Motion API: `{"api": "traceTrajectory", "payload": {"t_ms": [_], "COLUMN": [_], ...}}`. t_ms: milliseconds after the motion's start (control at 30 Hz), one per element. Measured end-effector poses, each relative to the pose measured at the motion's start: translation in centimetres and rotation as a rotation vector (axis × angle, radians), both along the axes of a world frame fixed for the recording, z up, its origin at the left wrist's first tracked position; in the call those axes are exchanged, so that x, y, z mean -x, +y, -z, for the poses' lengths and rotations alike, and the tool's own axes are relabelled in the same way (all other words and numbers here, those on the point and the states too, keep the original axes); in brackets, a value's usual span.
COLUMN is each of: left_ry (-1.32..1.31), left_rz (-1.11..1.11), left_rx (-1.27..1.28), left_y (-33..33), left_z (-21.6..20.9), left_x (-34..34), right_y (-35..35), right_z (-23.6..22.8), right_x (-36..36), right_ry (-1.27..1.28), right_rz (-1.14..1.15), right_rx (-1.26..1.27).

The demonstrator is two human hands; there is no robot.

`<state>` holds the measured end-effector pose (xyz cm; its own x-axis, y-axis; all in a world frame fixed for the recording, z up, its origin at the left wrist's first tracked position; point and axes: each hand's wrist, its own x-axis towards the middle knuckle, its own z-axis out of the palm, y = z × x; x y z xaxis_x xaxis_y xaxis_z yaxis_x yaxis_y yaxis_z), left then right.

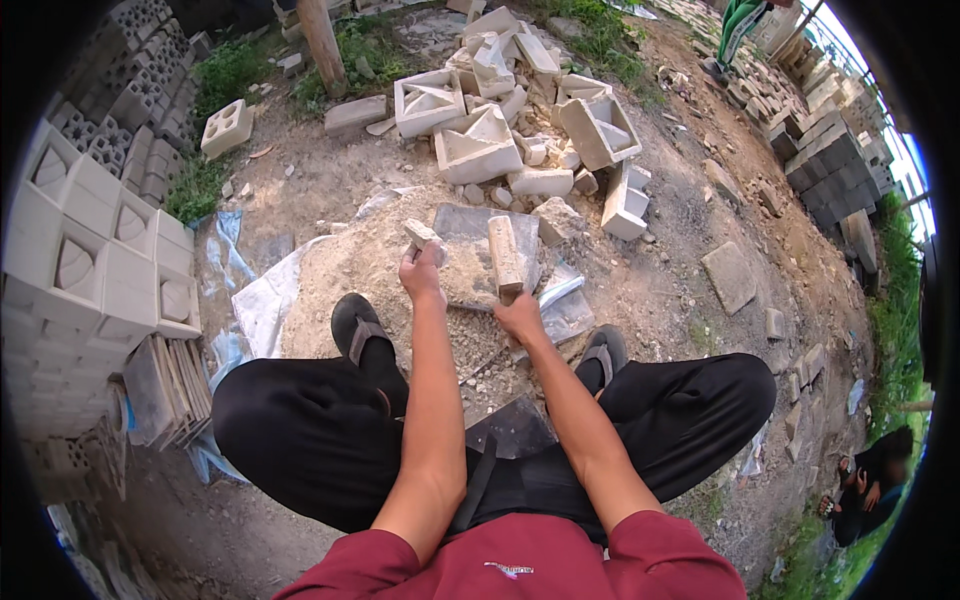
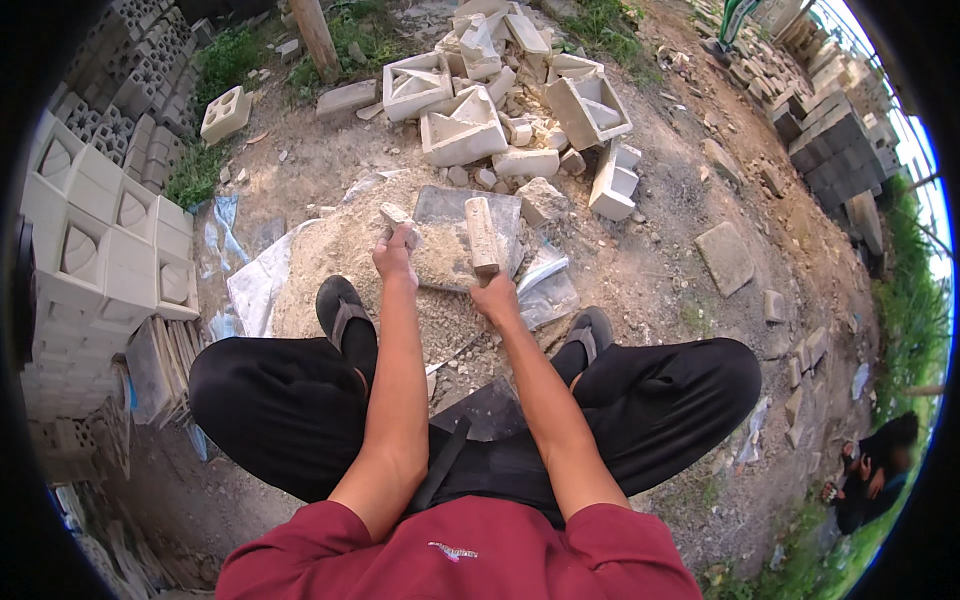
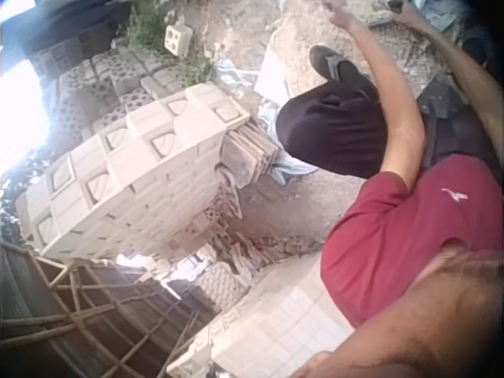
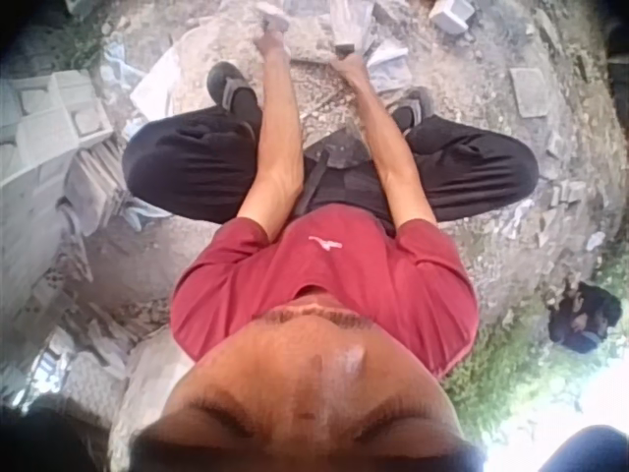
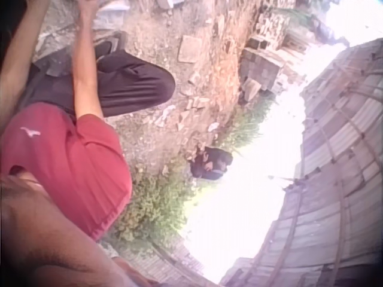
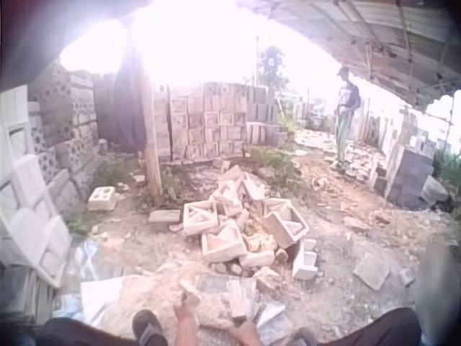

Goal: The person cleans debris from white blocks and stacks them, then uses a smaller block to scrape the edges of a flat stone.

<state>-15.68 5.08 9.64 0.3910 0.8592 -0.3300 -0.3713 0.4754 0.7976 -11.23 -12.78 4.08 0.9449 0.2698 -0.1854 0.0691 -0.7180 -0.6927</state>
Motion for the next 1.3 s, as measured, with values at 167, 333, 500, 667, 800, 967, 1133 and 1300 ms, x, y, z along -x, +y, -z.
{"api": "traceTrajectory", "payload": {"t_ms": [167,333,500,667,800,967,1133,1300], "left_ry": [0.276,0.556,0.706,0.645,0.739,0.867,1.025,1.006], "left_rz": [0.168,0.285,0.487,0.404,0.335,0.492,0.666,0.881], "left_rx": [-0.252,-0.531,-0.457,-0.519,-0.613,-0.85,-0.922,-0.926], "left_y": [-1.7,-4.7,-6.1,-6.8,-6.5,-6.1,-5.7,-4.4], "left_z": [3.3,4.5,3.5,2.4,3.1,2.7,2.1,3.0], "left_x": [-0.9,-2.7,-2.3,-2.2,-1.4,-1.9,-2.4,-2.5], "right_y": [-0.5,-2.2,-3.9,-3.8,-3.2,-3.9,-3.3,-2.2], "right_z": [-3.2,-2.4,-1.6,0.5,1.2,2.5,-1.1,-3.1], "right_x": [-2.5,0.0,-1.3,-1.0,-1.0,-1.4,-2.5,-2.2], "right_ry": [0.27,0.448,0.425,0.251,0.34,0.174,0.569,0.425], "right_rz": [-0.074,0.228,0.02,0.063,0.064,0.064,0.179,0.172], "right_rx": [0.035,-0.48,-0.156,-0.222,-0.237,-0.313,-0.272,-0.421]}}
